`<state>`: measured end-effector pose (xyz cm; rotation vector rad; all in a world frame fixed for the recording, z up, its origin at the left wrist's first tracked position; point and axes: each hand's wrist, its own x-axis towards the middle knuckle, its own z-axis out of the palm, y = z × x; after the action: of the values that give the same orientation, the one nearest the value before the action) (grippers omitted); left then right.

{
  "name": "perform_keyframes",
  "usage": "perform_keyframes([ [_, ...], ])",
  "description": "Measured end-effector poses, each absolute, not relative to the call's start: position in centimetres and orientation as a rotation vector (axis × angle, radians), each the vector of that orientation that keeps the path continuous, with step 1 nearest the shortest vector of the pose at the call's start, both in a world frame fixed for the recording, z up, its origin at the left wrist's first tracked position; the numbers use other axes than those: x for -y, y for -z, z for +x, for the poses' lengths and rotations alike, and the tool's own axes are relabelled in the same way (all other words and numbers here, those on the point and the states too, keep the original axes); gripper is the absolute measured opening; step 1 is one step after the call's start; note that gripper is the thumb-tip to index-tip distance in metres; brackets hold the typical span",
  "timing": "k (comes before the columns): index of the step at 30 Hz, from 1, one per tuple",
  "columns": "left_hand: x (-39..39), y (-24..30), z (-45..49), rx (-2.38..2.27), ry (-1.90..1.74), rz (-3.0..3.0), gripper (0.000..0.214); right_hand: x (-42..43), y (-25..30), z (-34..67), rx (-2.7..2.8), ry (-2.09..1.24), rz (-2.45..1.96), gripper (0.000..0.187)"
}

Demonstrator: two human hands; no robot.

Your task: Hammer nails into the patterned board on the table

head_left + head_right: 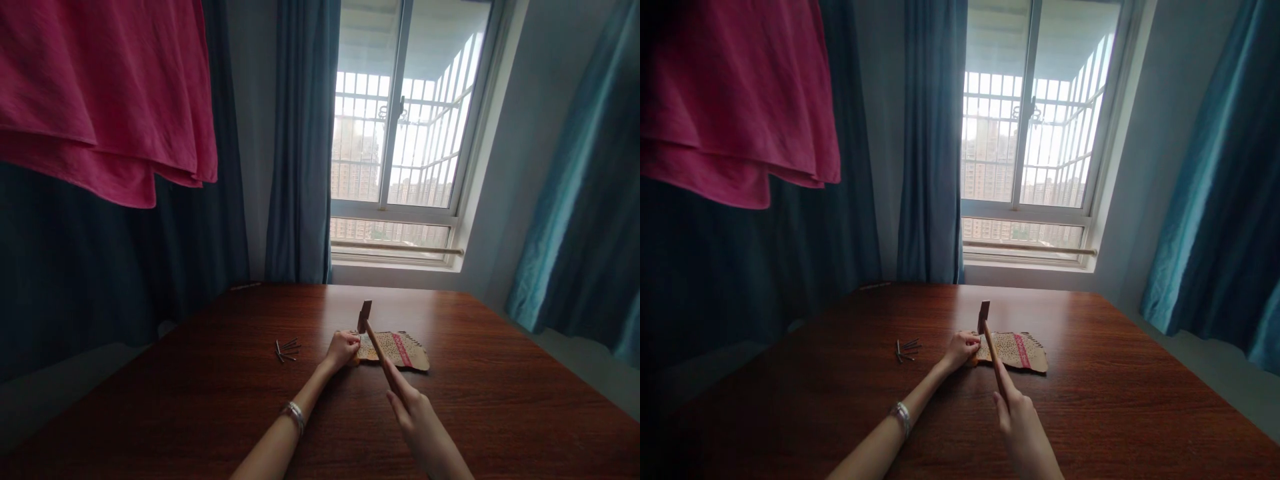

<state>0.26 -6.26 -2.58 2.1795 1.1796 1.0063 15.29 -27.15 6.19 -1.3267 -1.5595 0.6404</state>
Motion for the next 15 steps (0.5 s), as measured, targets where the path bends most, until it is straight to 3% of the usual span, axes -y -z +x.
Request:
perform_keyframes([
  [15, 6.61, 1.98, 0.15, -1.209, -0.996, 2.181, 0.023, 27.22, -5.57, 15.74, 1.568, -0.637, -1.312, 0.050],
])
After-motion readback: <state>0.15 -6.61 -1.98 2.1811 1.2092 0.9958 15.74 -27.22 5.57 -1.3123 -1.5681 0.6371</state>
